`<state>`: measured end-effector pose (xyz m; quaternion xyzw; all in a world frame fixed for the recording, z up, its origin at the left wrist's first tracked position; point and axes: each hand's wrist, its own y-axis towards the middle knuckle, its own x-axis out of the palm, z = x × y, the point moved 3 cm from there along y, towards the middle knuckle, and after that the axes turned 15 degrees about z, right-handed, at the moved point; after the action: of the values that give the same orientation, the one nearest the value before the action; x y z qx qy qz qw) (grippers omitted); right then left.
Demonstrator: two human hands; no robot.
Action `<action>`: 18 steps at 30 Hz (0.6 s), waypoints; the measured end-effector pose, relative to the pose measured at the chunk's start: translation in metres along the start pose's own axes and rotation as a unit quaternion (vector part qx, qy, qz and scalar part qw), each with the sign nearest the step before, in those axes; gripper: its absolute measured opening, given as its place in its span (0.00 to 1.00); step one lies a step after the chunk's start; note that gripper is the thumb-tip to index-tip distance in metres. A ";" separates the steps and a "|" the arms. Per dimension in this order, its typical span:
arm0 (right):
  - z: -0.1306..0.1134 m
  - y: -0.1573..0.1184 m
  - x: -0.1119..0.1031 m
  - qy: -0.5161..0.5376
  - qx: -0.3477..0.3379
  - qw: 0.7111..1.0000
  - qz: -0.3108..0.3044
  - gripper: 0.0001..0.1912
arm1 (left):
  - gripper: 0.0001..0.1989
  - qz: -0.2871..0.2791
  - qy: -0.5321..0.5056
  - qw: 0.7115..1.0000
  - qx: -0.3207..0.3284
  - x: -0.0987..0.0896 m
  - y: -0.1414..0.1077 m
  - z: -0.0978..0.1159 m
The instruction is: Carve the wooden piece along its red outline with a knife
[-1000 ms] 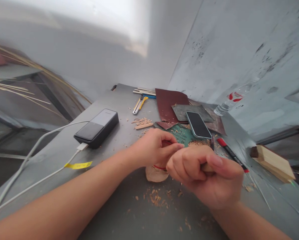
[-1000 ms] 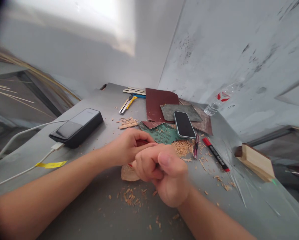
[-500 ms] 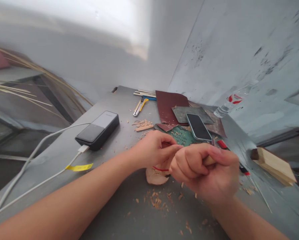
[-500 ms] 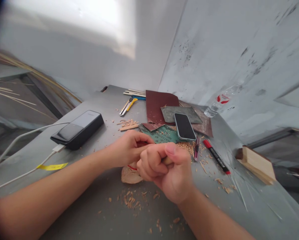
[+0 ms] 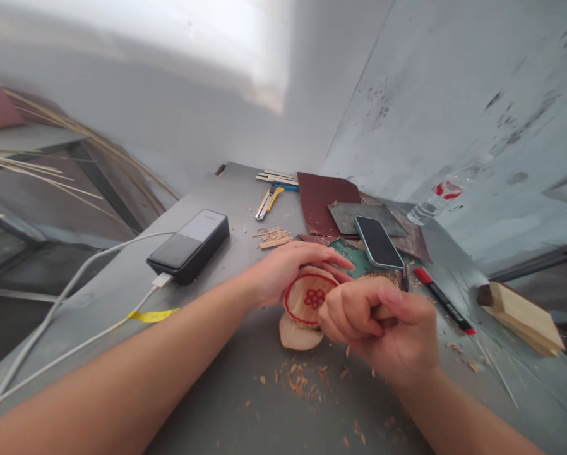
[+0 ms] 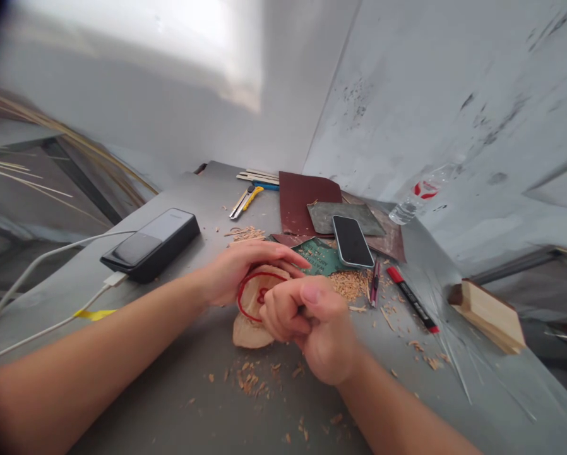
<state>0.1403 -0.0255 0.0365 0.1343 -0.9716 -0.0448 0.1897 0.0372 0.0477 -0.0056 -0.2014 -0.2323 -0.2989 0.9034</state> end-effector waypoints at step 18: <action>-0.022 -0.021 0.020 -0.183 -0.038 0.982 0.000 0.30 | 0.28 -0.047 0.087 0.986 0.132 0.006 -0.007 0.002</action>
<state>0.1355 -0.0522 0.0609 0.1166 -0.9875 -0.1056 0.0138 0.0361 0.0407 0.0007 -0.0422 -0.1996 -0.3236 0.9240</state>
